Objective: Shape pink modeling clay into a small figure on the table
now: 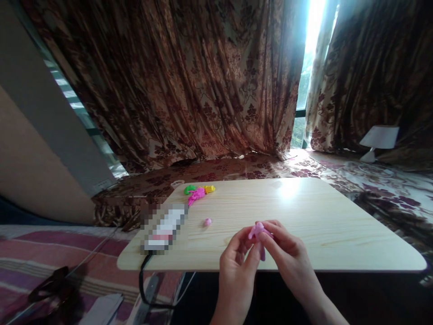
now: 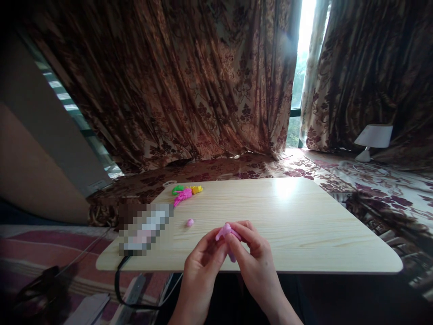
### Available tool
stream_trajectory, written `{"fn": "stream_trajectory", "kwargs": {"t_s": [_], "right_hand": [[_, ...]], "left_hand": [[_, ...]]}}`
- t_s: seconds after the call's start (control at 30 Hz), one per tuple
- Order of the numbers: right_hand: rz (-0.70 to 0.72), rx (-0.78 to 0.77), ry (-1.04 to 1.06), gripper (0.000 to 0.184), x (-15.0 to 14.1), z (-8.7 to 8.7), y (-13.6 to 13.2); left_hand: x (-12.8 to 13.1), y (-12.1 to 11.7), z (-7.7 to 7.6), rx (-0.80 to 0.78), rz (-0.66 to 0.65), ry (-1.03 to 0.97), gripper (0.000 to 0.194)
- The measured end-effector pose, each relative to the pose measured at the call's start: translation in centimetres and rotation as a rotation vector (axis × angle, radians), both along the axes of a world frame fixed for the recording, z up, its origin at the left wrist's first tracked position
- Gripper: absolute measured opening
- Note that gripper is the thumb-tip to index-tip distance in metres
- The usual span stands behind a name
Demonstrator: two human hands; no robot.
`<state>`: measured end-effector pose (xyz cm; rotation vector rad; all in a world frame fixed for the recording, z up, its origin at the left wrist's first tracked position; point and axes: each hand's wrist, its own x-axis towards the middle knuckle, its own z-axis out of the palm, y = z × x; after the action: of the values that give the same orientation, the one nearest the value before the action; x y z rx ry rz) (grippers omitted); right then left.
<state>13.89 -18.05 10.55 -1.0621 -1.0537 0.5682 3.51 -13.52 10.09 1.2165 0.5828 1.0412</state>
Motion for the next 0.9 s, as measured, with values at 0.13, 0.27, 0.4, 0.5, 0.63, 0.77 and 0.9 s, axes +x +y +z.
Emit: {"fn": "stream_trajectory", "kwargs": {"t_s": [0.13,0.27,0.4,0.5,0.63,0.77,0.9], "right_hand": [[0.011,-0.044,0.003,0.029,0.5,-0.8,-0.4],[-0.024,-0.016,0.049,0.030,1.0,-1.8,-0.5],[-0.082,0.008,0.038,0.012,1.0,-1.5,-0.3],[-0.081,0.026,-0.014,0.009,0.8,-0.8,-0.2],[-0.091,0.056,-0.055,0.009,0.5,-0.4,-0.3],[-0.117,0.065,-0.131,0.010,0.1,-0.5,-0.5],[-0.142,0.050,-0.227,0.021,0.2,-0.5,-0.9]], "left_hand": [[0.0,0.3,0.2,-0.097,-0.078,-0.074,0.020],[-0.2,0.2,0.5,-0.154,-0.082,-0.109,0.020],[-0.2,0.0,0.6,-0.168,-0.032,-0.093,0.019],[-0.1,0.1,0.5,-0.154,-0.072,-0.106,0.024],[-0.2,0.3,0.2,-0.095,-0.106,-0.069,0.027],[-0.2,0.4,-0.3,-0.097,-0.112,-0.084,0.026],[-0.2,0.6,-0.5,-0.161,-0.122,-0.106,0.029]]}}
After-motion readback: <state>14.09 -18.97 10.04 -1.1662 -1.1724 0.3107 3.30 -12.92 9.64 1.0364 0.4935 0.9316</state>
